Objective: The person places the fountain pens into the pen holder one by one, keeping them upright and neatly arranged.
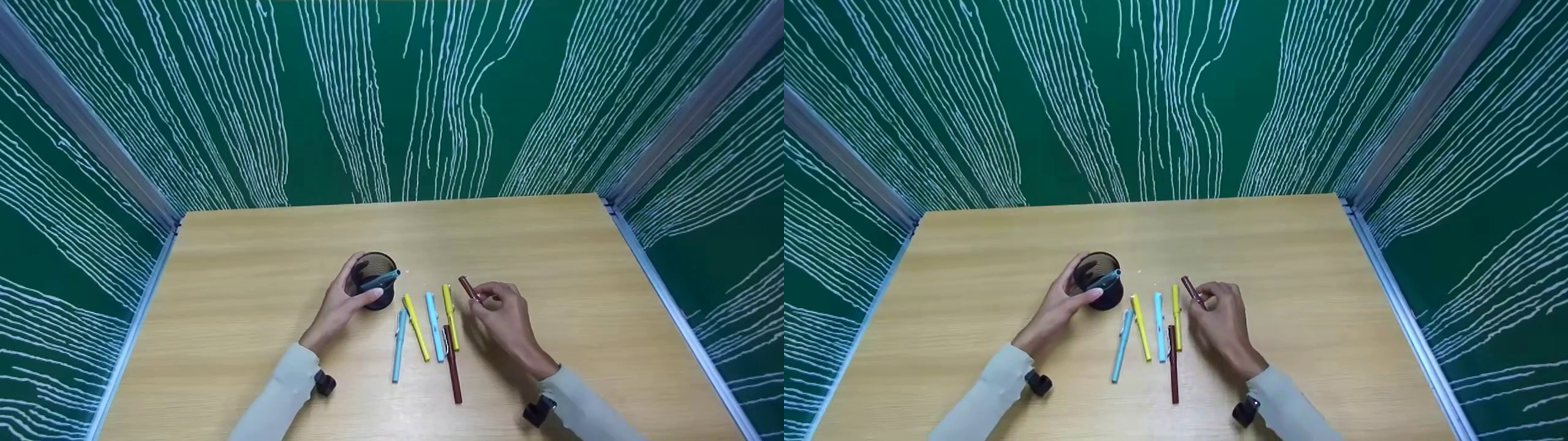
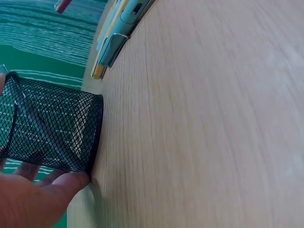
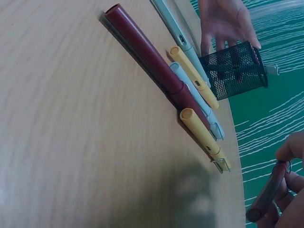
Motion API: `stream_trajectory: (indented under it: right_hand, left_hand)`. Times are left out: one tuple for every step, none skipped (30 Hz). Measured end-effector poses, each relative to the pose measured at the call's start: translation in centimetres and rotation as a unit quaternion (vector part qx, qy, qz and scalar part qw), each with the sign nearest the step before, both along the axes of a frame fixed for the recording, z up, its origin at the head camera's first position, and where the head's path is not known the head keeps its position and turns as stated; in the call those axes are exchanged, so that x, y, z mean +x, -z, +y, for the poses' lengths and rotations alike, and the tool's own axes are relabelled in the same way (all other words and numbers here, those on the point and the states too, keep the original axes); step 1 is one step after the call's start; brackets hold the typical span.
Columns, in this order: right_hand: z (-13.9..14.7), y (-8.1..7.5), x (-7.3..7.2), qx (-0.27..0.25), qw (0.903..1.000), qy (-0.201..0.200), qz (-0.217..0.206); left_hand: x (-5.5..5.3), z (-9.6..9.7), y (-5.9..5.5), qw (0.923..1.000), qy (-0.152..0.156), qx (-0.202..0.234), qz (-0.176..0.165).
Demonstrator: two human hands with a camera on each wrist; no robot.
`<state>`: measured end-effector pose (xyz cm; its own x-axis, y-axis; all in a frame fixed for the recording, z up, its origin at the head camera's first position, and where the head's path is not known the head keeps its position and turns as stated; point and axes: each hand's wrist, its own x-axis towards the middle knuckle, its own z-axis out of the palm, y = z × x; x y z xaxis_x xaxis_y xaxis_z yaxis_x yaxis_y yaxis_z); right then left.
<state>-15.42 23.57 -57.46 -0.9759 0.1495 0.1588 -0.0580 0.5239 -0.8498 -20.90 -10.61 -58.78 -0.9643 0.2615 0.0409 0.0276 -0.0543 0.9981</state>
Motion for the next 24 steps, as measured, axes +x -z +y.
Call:
stream_trajectory:
  right_hand:
    - [0.0, -0.1, -0.1, 0.001, 1.0000, -0.003, 0.000]
    - [0.0, -0.2, -0.1, 0.001, 1.0000, -0.006, 0.000]
    - [0.0, -0.3, -0.2, 0.002, 1.0000, -0.008, 0.000]
    - [0.0, -0.3, -0.2, 0.002, 0.9999, -0.010, 0.002]
    - [0.1, -0.4, -0.3, 0.002, 0.9999, -0.012, 0.002]
    - [0.0, -0.5, -0.3, 0.001, 0.9999, -0.014, 0.003]
    - [0.0, -0.5, -0.3, 0.001, 0.9999, -0.016, 0.004]
    - [0.0, -0.6, -0.4, -0.001, 0.9999, -0.017, 0.004]
    - [0.0, -0.7, -0.4, -0.001, 0.9998, -0.017, 0.004]
    - [0.0, -0.8, -0.4, -0.001, 0.9999, -0.017, 0.004]
    - [0.0, -0.9, -0.5, -0.002, 0.9999, -0.017, 0.002]
    - [0.0, -1.0, -0.5, -0.001, 0.9999, -0.017, 0.001]
    - [0.0, -1.0, -0.5, 0.000, 0.9998, -0.018, 0.000]
    - [0.0, -1.1, -0.5, 0.001, 0.9998, -0.018, 0.000]
    - [-0.1, -1.1, -0.6, 0.002, 0.9998, -0.018, -0.001]
    - [-0.1, -1.2, -0.6, 0.003, 0.9998, -0.019, -0.002]
    - [-0.1, -1.2, -0.7, 0.003, 0.9998, -0.020, -0.002]
    - [-0.1, -1.2, -0.7, 0.005, 0.9998, -0.021, 0.000]
    - [-0.1, -1.2, -0.7, 0.006, 0.9997, -0.022, 0.000]
    - [-0.1, -1.2, -0.7, 0.006, 0.9997, -0.023, 0.001]
    - [-0.1, -1.2, -0.8, 0.007, 0.9997, -0.024, 0.001]
    - [-0.1, -1.2, -0.8, 0.007, 0.9997, -0.025, 0.002]
    - [-0.1, -1.2, -0.8, 0.008, 0.9996, -0.026, 0.004]
    - [-0.1, -1.2, -0.9, 0.010, 0.9996, -0.027, 0.006]
  left_hand:
    - [0.0, 0.0, 0.0, 1.0000, -0.002, -0.002, -0.003]
    - [-0.1, 0.0, 0.0, 1.0000, -0.003, -0.001, -0.005]
    - [-0.1, 0.0, 0.0, 1.0000, -0.003, 0.000, -0.007]
    - [-0.1, -0.1, 0.0, 1.0000, -0.003, 0.002, -0.009]
    - [-0.1, -0.1, 0.0, 0.9999, -0.003, 0.004, -0.011]
    - [-0.1, -0.1, -0.1, 0.9999, -0.003, 0.007, -0.012]
    - [-0.1, -0.1, -0.1, 0.9998, -0.003, 0.010, -0.014]
    - [-0.1, -0.1, -0.1, 0.9998, -0.003, 0.013, -0.014]
    - [-0.1, -0.1, -0.1, 0.9998, -0.003, 0.014, -0.013]
    - [-0.1, -0.1, -0.1, 0.9998, -0.004, 0.014, -0.013]
    - [0.0, -0.1, -0.1, 0.9998, -0.003, 0.016, -0.011]
    - [0.0, -0.1, -0.2, 0.9998, -0.003, 0.017, -0.011]
    - [0.0, -0.1, -0.2, 0.9998, -0.003, 0.020, -0.010]
    - [0.0, -0.1, -0.1, 0.9997, -0.001, 0.022, -0.007]
    - [0.1, -0.1, -0.1, 0.9997, -0.001, 0.022, -0.007]
    - [0.1, -0.1, -0.2, 0.9997, -0.001, 0.022, -0.006]
    - [0.1, -0.1, -0.1, 0.9997, 0.000, 0.024, -0.005]
    - [0.1, -0.1, -0.1, 0.9997, 0.000, 0.024, -0.005]
    - [0.1, -0.1, -0.1, 0.9997, 0.000, 0.023, -0.005]
    - [0.1, -0.1, -0.1, 0.9998, 0.000, 0.021, -0.005]
    - [0.1, 0.0, -0.1, 0.9998, -0.001, 0.019, -0.006]
    - [0.1, 0.0, -0.1, 0.9998, 0.000, 0.018, -0.006]
    - [0.1, 0.0, -0.1, 0.9999, 0.000, 0.014, -0.006]
    - [0.1, 0.0, 0.0, 1.0000, 0.000, 0.008, -0.005]
